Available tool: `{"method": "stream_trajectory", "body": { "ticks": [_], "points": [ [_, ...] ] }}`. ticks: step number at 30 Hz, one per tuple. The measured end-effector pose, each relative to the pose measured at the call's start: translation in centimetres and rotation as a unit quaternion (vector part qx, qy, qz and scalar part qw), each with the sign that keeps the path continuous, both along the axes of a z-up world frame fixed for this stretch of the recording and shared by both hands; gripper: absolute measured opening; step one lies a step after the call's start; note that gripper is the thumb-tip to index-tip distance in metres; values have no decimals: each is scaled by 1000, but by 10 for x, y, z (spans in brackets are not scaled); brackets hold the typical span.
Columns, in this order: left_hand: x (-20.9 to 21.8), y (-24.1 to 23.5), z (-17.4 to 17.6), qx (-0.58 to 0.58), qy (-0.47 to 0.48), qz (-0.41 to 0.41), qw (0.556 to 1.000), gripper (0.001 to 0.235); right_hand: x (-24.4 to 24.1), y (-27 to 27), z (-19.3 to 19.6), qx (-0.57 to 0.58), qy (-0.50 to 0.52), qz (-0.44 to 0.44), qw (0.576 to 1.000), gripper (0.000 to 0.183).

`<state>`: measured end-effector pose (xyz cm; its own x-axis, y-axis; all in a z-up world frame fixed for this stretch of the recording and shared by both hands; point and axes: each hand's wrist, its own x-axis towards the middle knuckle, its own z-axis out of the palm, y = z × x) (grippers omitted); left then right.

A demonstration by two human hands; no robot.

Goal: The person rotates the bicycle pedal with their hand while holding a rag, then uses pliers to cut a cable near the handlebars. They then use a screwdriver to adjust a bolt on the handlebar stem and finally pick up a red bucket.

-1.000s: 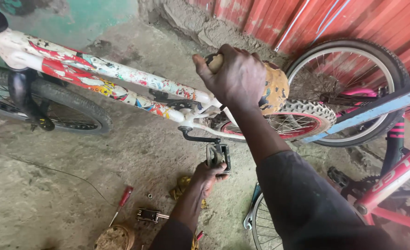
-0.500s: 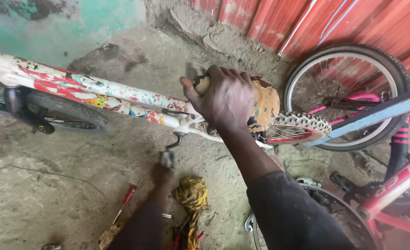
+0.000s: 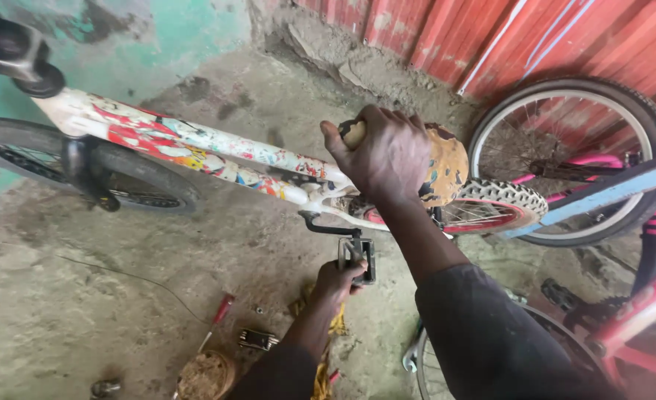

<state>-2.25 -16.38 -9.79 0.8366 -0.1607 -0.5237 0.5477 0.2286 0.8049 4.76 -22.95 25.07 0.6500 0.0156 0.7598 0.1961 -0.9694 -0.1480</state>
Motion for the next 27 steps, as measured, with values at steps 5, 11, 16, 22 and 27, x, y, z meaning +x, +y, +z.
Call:
{"method": "stream_trajectory", "body": {
  "ticks": [5, 11, 16, 22, 27],
  "points": [
    [64, 20, -140, 405, -163, 4, 899, 38, 2, -2, -7, -10, -8, 3, 1000, 56],
    [54, 170, -48, 545, -211, 79, 807, 28, 14, -12, -9, 2, -4, -3, 1000, 55],
    [16, 161, 115, 455, -212, 3, 865, 47, 12, -9, 1, 15, 12, 6, 1000, 57],
    [25, 151, 99, 531, -247, 23, 811, 35, 18, -9, -3, 5, 2, 0, 1000, 53],
    [67, 148, -42, 385, -57, -36, 920, 40, 17, -5, 3, -28, -36, -25, 999, 50]
  ]
}}
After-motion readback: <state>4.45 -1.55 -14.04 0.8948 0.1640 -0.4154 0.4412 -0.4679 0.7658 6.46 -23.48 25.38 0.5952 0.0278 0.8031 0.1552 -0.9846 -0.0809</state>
